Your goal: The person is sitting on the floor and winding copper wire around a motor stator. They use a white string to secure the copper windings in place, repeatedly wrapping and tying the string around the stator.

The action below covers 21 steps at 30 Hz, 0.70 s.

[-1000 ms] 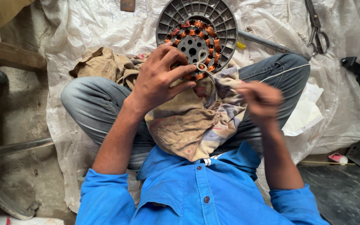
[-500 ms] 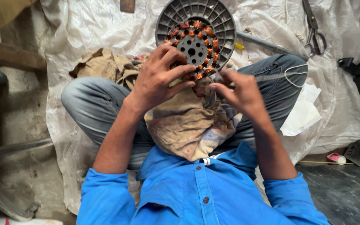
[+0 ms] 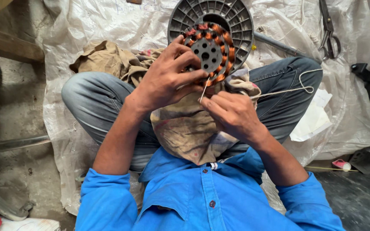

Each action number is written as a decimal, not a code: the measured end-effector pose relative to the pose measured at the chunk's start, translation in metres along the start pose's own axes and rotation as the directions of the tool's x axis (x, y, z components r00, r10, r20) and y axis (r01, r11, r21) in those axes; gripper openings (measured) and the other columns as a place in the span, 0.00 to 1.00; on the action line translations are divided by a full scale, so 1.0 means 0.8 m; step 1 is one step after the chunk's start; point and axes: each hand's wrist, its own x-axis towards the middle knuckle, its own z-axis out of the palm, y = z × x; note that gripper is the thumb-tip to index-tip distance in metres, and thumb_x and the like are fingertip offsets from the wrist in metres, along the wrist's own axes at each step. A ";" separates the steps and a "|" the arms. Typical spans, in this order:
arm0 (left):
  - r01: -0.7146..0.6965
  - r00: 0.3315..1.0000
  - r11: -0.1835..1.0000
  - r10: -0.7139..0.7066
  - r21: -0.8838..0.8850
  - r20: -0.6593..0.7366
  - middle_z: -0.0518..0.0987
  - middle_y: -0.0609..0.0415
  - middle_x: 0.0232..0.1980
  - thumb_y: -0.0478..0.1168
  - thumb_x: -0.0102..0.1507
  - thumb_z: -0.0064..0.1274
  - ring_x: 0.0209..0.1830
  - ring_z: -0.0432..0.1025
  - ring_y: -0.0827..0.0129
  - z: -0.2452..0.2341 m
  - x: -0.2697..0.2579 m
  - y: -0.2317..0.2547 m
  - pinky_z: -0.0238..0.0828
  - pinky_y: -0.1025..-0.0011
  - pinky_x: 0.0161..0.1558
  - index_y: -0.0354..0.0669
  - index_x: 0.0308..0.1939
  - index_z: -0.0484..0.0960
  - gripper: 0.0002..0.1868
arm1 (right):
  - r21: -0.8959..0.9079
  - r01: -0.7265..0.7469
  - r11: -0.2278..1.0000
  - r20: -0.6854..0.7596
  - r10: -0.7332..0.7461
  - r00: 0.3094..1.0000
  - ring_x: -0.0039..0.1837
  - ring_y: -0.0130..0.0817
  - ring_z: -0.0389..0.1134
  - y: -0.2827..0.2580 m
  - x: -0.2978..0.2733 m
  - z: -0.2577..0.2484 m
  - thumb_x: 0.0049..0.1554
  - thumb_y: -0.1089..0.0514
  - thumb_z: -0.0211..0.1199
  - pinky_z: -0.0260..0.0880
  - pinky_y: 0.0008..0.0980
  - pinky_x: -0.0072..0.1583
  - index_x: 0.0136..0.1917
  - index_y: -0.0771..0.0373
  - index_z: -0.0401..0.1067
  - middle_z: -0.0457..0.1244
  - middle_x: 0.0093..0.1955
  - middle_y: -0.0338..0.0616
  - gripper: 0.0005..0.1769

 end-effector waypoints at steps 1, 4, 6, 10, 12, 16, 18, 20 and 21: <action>-0.014 1.000 1.000 0.014 -0.014 0.001 0.75 0.55 0.52 0.45 0.60 0.70 0.61 0.68 0.56 -0.002 0.001 -0.003 0.53 0.45 0.79 0.46 0.53 0.85 0.19 | 0.051 -0.004 0.999 -0.002 0.004 1.000 0.38 0.36 0.65 -0.002 0.001 0.001 0.56 0.66 0.68 0.64 0.38 0.37 0.54 0.65 0.74 0.61 0.37 0.41 0.11; -0.029 1.000 0.998 0.029 -0.056 0.003 0.75 0.55 0.52 0.45 0.59 0.70 0.61 0.68 0.56 -0.003 -0.001 -0.006 0.53 0.45 0.79 0.47 0.53 0.85 0.20 | 0.103 -0.037 0.994 -0.028 0.040 0.999 0.41 0.38 0.67 -0.014 0.007 0.015 0.56 0.66 0.66 0.68 0.38 0.41 0.56 0.67 0.72 0.63 0.40 0.43 0.14; -0.013 1.000 0.998 0.013 -0.066 0.002 0.75 0.55 0.51 0.44 0.58 0.70 0.61 0.68 0.55 -0.004 -0.002 -0.007 0.53 0.45 0.79 0.46 0.53 0.84 0.21 | 0.089 -0.046 0.995 -0.028 0.049 0.998 0.40 0.39 0.67 -0.017 0.011 0.018 0.55 0.66 0.66 0.67 0.39 0.40 0.55 0.67 0.73 0.63 0.39 0.43 0.14; -0.023 1.000 0.997 0.022 -0.075 -0.003 0.75 0.55 0.52 0.41 0.58 0.70 0.62 0.67 0.54 -0.006 0.000 -0.006 0.53 0.47 0.79 0.46 0.53 0.84 0.20 | 0.061 -0.029 0.998 -0.026 0.031 0.999 0.41 0.39 0.67 -0.015 0.023 0.011 0.56 0.65 0.67 0.66 0.38 0.39 0.54 0.67 0.72 0.63 0.39 0.44 0.12; 0.001 1.000 0.997 0.000 -0.078 0.002 0.75 0.55 0.51 0.41 0.57 0.71 0.60 0.68 0.56 -0.006 0.001 -0.003 0.53 0.45 0.79 0.46 0.52 0.84 0.20 | 0.025 -0.009 1.000 -0.014 0.010 1.000 0.40 0.39 0.67 -0.012 0.023 0.001 0.57 0.64 0.67 0.66 0.39 0.39 0.54 0.66 0.72 0.63 0.39 0.43 0.12; 0.023 1.000 0.998 -0.023 -0.059 0.004 0.75 0.56 0.51 0.41 0.58 0.71 0.60 0.68 0.57 -0.005 0.001 0.001 0.53 0.46 0.79 0.46 0.52 0.84 0.20 | 0.036 -0.014 0.999 0.005 0.014 1.000 0.40 0.39 0.66 -0.014 0.016 -0.003 0.57 0.63 0.67 0.64 0.39 0.40 0.54 0.65 0.72 0.63 0.39 0.42 0.12; 0.032 0.999 0.998 -0.032 -0.047 0.005 0.75 0.55 0.50 0.42 0.57 0.71 0.60 0.68 0.57 -0.005 0.000 0.004 0.53 0.46 0.78 0.46 0.51 0.84 0.20 | 0.038 -0.057 0.998 0.006 0.057 0.998 0.41 0.39 0.66 -0.020 0.012 0.004 0.55 0.64 0.66 0.65 0.39 0.42 0.54 0.65 0.72 0.63 0.39 0.43 0.14; 0.018 1.000 0.998 -0.017 -0.066 0.007 0.75 0.55 0.51 0.41 0.58 0.71 0.60 0.68 0.57 -0.007 0.001 0.002 0.54 0.46 0.78 0.46 0.52 0.84 0.19 | 0.035 -0.073 0.997 0.007 0.073 0.997 0.41 0.39 0.65 -0.024 0.006 0.008 0.54 0.64 0.66 0.64 0.39 0.42 0.55 0.65 0.73 0.62 0.38 0.43 0.14; 0.012 1.000 0.997 -0.011 -0.079 0.010 0.75 0.55 0.51 0.41 0.58 0.72 0.61 0.68 0.56 -0.008 0.000 0.003 0.54 0.47 0.79 0.46 0.52 0.84 0.19 | 0.029 -0.071 0.997 0.008 0.071 0.997 0.40 0.39 0.64 -0.024 0.003 0.008 0.55 0.63 0.67 0.63 0.39 0.41 0.55 0.65 0.74 0.61 0.37 0.42 0.13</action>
